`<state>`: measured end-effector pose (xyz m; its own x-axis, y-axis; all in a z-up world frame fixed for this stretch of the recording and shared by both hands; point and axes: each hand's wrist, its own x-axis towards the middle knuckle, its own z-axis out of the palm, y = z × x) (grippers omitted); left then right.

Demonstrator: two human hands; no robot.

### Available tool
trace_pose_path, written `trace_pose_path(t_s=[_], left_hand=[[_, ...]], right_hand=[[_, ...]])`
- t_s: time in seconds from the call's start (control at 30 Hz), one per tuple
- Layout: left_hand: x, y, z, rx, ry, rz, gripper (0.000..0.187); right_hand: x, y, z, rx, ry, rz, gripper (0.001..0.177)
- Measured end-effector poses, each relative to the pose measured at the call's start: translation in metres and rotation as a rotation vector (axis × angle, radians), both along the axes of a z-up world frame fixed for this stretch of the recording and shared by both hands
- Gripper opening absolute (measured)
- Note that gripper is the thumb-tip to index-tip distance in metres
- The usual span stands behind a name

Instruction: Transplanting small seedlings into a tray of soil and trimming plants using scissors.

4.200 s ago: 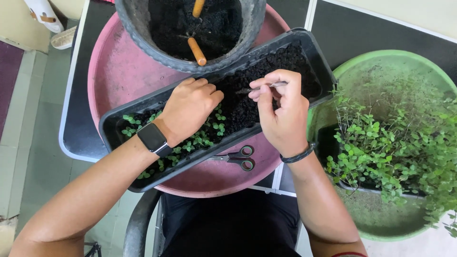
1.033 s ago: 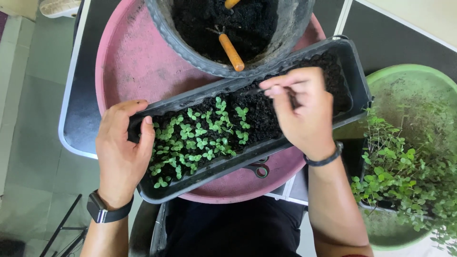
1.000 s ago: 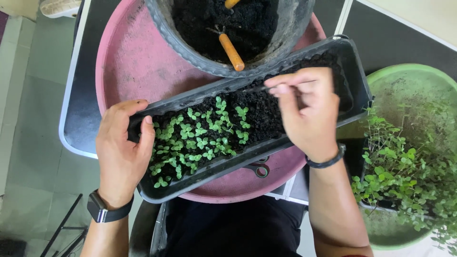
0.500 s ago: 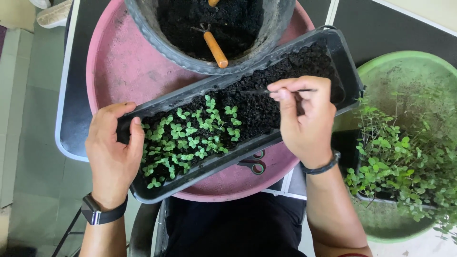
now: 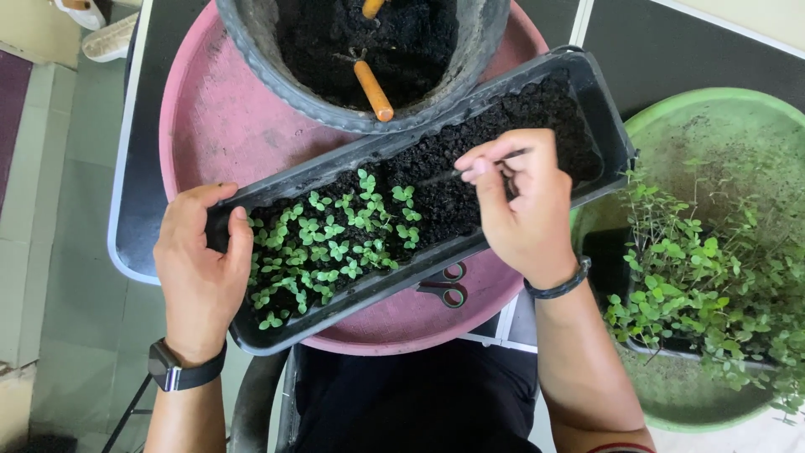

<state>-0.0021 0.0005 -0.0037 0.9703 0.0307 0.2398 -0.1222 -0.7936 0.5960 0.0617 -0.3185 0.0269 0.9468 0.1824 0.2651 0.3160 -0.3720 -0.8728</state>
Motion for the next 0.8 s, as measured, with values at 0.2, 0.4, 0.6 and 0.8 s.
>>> trace_pose_path(t_s=[0.2, 0.4, 0.6, 0.8], left_hand=[[0.000, 0.000, -0.001, 0.003, 0.007, 0.013, 0.017], [0.000, 0.000, 0.000, 0.002, 0.017, 0.020, 0.018], [0.000, 0.000, -0.001, -0.004, 0.002, 0.029, 0.018], [0.000, 0.007, -0.016, -0.027, -0.088, 0.025, 0.020]], right_hand=[[0.004, 0.003, -0.003, -0.074, 0.004, 0.011, 0.003], [0.000, 0.009, 0.000, -0.028, -0.046, 0.004, 0.004], [-0.003, 0.011, 0.004, 0.021, -0.071, -0.002, 0.005], [0.001, 0.005, 0.000, -0.057, -0.186, 0.005, 0.006]])
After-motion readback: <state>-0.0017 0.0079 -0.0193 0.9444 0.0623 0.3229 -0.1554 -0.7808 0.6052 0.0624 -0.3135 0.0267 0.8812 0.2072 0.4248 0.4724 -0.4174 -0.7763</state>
